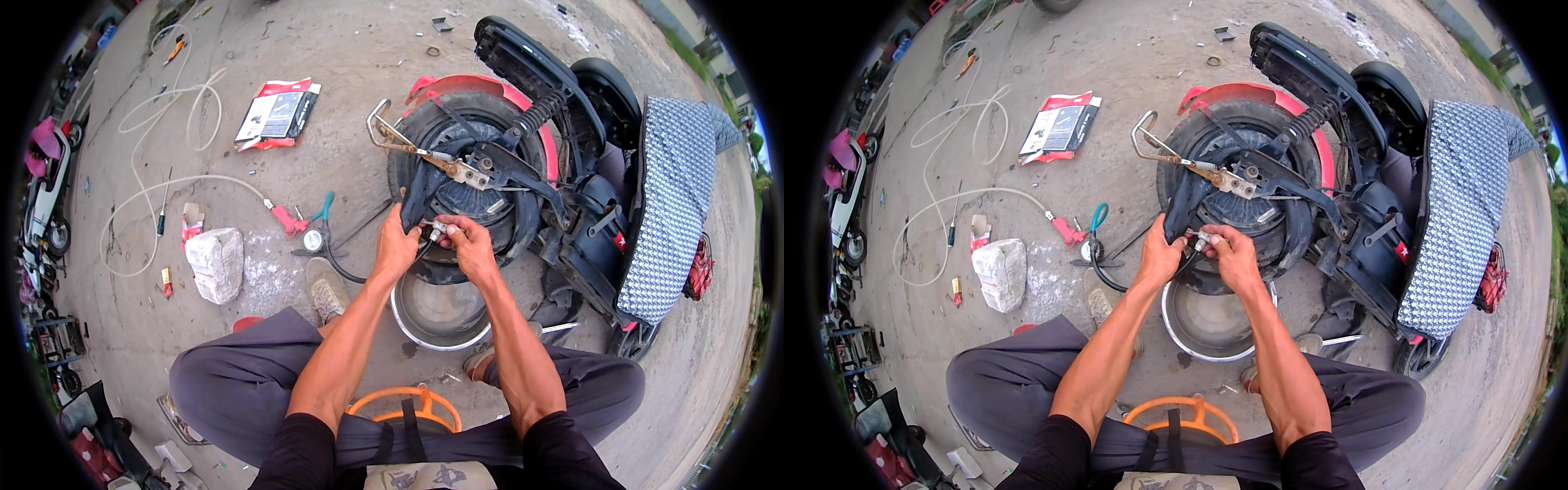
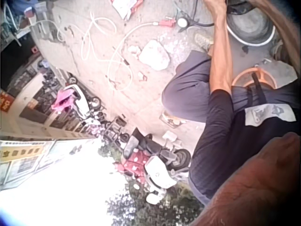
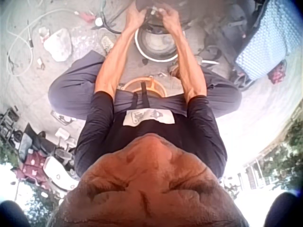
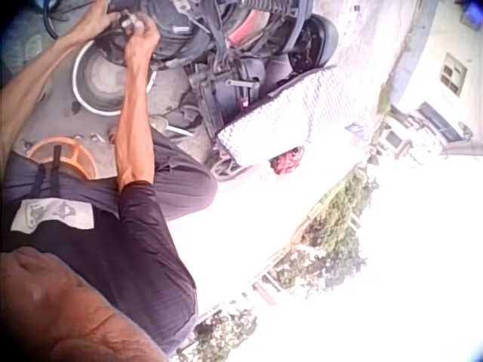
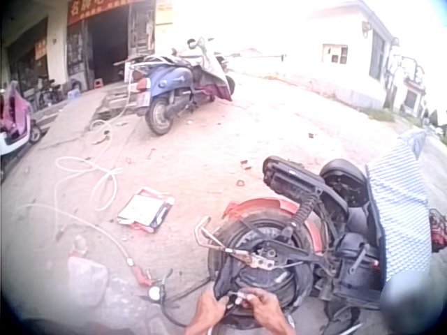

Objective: The person rotates and handles an inner tube in a basin of water to locate a leak, then wipes the surface with a cloth and applies a patch to the tube.

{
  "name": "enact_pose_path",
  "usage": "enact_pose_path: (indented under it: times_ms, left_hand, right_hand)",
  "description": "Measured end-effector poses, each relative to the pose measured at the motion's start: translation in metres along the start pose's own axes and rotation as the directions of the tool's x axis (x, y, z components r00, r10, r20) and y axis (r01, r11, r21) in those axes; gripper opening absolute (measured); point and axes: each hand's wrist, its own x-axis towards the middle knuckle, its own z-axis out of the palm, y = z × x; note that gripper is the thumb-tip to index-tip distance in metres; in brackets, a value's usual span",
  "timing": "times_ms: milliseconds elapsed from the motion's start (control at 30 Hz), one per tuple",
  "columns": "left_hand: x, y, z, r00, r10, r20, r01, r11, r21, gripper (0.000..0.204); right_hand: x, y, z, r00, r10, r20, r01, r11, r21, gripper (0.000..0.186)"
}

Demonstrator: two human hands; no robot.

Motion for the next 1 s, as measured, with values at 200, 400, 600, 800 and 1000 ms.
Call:
enact_pose_path:
  times_ms: [200,400,600,800,1000]
  left_hand:
    - [0.001,0.002,-0.007,0.998,0.047,0.032,-0.041,0.988,-0.149,0.036]
    - [0.002,0.012,-0.003,0.989,0.035,0.143,-0.018,0.992,-0.123,0.023]
    - [-0.005,0.012,-0.006,0.979,-0.061,0.196,0.102,0.973,-0.208,0.01]
    - [-0.003,0.027,-0.002,0.926,-0.143,0.35,0.241,0.936,-0.257,0.019]
    - [-0.008,0.048,-0.018,0.99,0.069,0.125,-0.097,0.968,0.23,0.056]
  right_hand:
    - [0.002,-0.01,-0.003,0.989,0.106,0.105,-0.116,0.989,0.091,0.025]
    - [-0.001,-0.007,0.003,0.957,0.274,0.099,-0.291,0.879,0.379,0.026]
    - [-0.009,-0.007,0.026,0.906,0.412,0.099,-0.419,0.838,0.351,0.026]
    - [-0.006,0.023,0.046,0.911,0.387,-0.14,-0.276,0.827,0.49,0.028]
    - [-0.004,0.021,0.061,0.871,0.292,-0.394,-0.211,0.948,0.237,0.043]
